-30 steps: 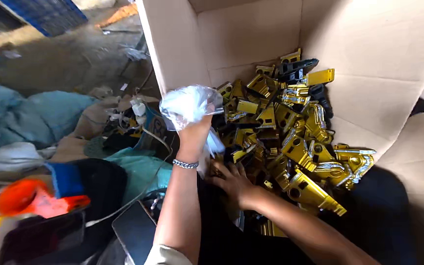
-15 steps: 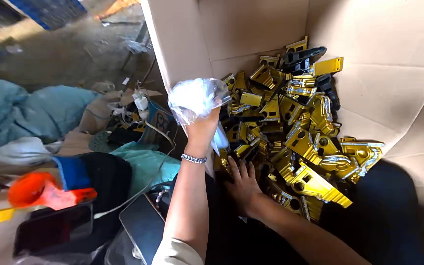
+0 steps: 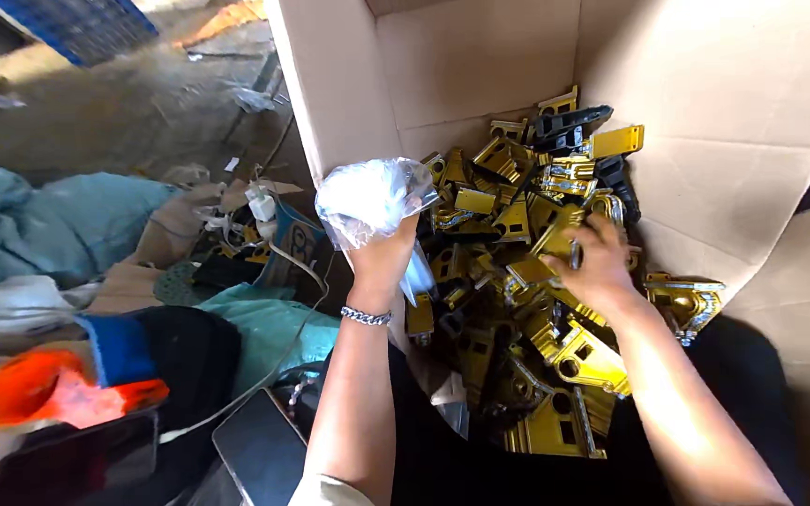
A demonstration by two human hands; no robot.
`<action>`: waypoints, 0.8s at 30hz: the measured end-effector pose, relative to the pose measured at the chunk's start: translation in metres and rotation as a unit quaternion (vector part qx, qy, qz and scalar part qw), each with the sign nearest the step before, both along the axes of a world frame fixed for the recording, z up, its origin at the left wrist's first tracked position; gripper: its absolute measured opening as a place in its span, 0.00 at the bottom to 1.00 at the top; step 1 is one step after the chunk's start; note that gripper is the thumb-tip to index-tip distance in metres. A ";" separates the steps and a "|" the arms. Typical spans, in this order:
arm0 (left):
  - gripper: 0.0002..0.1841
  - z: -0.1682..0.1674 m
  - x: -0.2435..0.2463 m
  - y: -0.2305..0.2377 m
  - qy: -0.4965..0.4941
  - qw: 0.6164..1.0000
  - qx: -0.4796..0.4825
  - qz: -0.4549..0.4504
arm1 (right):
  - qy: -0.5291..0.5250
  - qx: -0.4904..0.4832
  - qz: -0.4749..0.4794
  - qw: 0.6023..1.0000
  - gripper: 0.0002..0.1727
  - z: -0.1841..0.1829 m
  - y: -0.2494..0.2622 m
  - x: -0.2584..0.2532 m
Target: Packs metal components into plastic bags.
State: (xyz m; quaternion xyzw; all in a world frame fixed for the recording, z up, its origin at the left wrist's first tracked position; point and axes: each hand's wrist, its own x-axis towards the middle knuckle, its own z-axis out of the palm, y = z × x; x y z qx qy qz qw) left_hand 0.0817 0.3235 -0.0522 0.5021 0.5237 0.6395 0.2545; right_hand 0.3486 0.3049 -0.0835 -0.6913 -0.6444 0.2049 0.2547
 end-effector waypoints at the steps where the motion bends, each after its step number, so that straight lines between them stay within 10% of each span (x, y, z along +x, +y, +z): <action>1: 0.26 0.000 0.001 0.000 0.009 1.000 0.002 -0.002 | -0.034 0.030 -0.007 0.999 0.26 0.009 -0.004 -0.006; 3: 0.25 -0.002 0.000 0.001 0.033 0.999 0.021 -0.003 | -0.050 0.061 0.107 0.991 0.25 0.012 -0.019 -0.042; 7: 0.25 -0.002 -0.002 -0.007 0.097 0.995 0.008 -0.003 | -0.077 -0.179 0.422 0.885 0.43 -0.028 -0.041 -0.139; 24: 0.32 -0.005 -0.009 -0.006 0.217 0.975 0.032 0.045 | -0.121 -0.157 0.531 0.824 0.25 -0.042 -0.031 -0.124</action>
